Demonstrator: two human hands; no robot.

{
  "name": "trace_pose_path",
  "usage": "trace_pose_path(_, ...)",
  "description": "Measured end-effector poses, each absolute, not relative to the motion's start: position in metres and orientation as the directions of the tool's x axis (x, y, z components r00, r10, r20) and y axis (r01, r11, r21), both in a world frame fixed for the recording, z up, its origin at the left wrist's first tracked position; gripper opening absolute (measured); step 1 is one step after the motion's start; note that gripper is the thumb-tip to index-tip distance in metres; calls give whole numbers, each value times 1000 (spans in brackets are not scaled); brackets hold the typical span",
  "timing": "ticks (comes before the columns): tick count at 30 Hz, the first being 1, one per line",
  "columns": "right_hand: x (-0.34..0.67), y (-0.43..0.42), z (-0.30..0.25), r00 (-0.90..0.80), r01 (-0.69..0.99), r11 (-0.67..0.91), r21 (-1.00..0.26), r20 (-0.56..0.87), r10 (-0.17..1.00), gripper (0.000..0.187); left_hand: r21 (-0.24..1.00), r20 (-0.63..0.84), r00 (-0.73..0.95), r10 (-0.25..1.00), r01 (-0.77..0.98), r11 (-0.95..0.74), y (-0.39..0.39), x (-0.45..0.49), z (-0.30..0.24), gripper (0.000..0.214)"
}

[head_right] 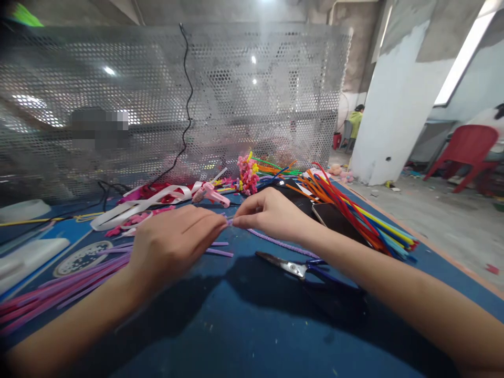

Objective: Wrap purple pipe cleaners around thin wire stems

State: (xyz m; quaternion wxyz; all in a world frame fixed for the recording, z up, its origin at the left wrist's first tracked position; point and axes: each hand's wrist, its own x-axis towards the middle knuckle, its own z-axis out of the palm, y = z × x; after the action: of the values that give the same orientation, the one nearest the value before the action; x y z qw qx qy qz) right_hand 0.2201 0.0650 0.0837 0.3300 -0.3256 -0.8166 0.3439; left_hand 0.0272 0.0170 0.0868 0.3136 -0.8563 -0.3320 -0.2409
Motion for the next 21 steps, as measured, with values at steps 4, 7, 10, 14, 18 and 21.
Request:
trace_pose_path(4, 219, 58, 83, -631, 281, 848, -450, 579, 517, 11, 318, 441, 430, 788, 746, -585, 20, 28, 96, 19)
trace_pose_path(7, 220, 55, 81, -657, 217, 961, -171, 703, 273, 18, 825, 14, 400, 916, 513, -237, 26, 24, 102, 18)
trace_pose_path(10, 222, 54, 75, -672, 184, 958, 219, 739, -39, 17, 917, -397, 545, 739, 272, 292, 33, 19, 98, 17)
trace_pose_path(14, 226, 54, 66, -665, 211, 730, 650, 643, -380, 14, 790, -540, 697, 472, 226, 570, 40, 18, 83, 20)
trace_pose_path(18, 225, 57, 61, -676, 251, 752, 610, 666, -315, 17, 910, -408, 660, 632, 235, 341, 41, 19, 81, 27)
trace_pose_path(21, 220, 59, 66, -645, 353, 912, 210, 760, 75, 19, 866, 18, 439, 898, 442, -233, 35, 21, 88, 24)
